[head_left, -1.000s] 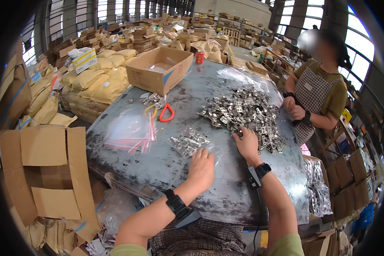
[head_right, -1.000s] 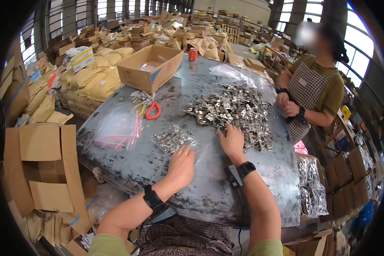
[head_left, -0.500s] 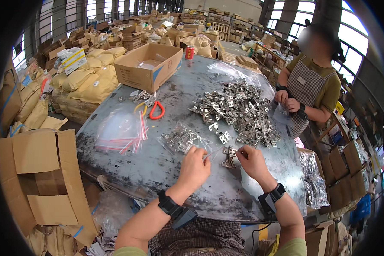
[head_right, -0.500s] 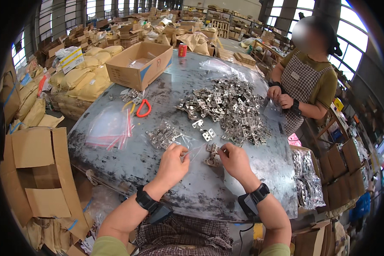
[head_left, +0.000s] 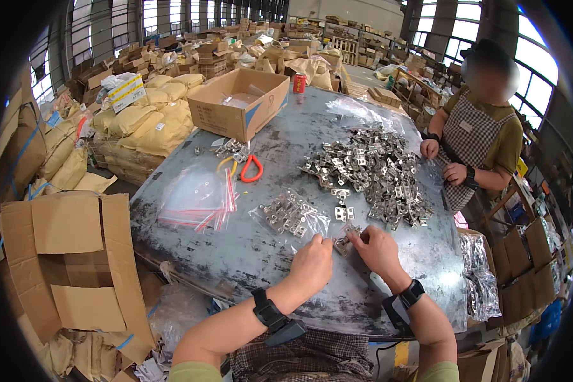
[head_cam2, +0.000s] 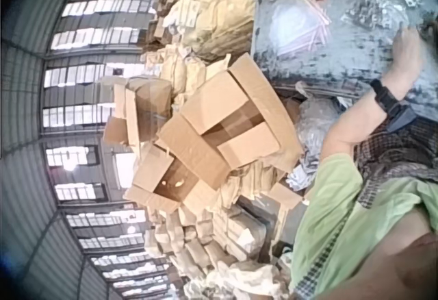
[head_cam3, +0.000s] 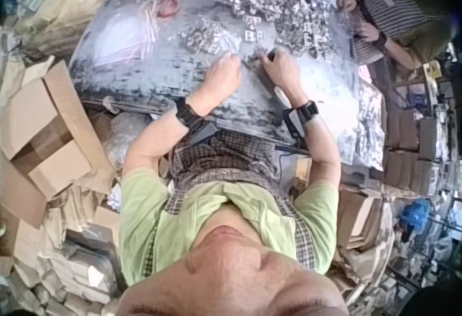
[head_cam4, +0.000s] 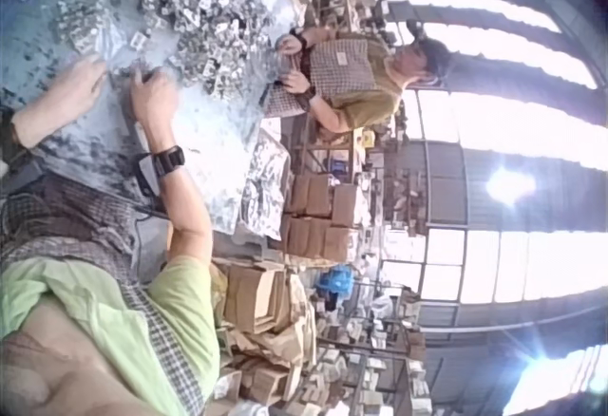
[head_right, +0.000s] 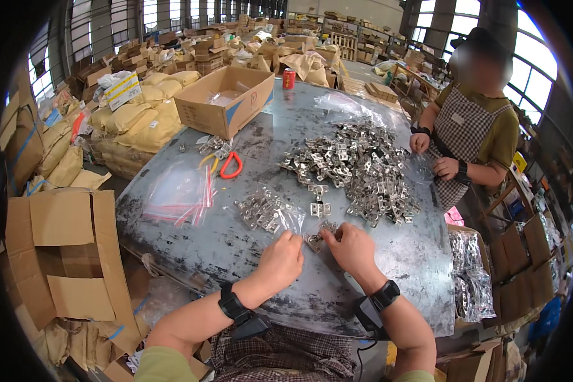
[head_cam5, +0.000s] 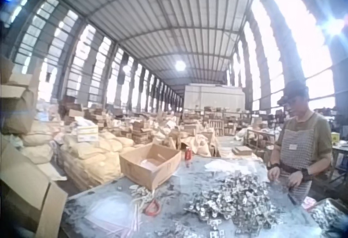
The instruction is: Packing metal furniture hinges into individual plastic bags at a sorting table in a factory workshop.
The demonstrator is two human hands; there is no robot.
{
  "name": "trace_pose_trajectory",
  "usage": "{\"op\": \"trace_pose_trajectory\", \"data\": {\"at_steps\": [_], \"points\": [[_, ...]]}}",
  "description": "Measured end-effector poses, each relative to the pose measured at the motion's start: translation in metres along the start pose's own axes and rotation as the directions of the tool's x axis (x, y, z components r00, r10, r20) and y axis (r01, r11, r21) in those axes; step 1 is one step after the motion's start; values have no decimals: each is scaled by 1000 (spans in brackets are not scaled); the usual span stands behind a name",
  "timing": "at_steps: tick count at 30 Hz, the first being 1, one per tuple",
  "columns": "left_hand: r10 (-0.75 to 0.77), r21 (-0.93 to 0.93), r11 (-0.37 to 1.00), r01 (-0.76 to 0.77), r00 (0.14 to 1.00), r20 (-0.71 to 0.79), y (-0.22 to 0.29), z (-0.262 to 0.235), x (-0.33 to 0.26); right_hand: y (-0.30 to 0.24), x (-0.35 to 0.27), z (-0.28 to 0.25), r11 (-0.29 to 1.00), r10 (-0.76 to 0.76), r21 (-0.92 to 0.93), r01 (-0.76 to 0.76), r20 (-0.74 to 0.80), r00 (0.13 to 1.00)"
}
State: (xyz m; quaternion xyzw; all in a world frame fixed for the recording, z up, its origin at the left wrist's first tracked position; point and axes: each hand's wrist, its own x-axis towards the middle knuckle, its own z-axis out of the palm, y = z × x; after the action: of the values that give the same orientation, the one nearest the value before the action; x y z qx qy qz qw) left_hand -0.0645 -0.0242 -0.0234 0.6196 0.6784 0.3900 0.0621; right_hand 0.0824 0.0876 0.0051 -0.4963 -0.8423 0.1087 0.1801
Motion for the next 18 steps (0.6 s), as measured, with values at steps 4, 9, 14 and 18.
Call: {"op": "trace_pose_trajectory", "data": {"at_steps": [4,9,14,18], "points": [[-44,-72,996,42,999,-18,2,1,4,2,7,9,965,13,260,-23,42,999],[-69,-132,989,63,997,-40,-6,-1,6,-28,-1,12,976,24,214,-40,74,997],[-61,-249,967,54,998,-22,-6,4,9,-16,5,19,982,16,188,-13,-13,1000],[-86,-303,952,31,982,-171,-13,5,10,-12,4,9,958,84,275,-81,2,996]]}}
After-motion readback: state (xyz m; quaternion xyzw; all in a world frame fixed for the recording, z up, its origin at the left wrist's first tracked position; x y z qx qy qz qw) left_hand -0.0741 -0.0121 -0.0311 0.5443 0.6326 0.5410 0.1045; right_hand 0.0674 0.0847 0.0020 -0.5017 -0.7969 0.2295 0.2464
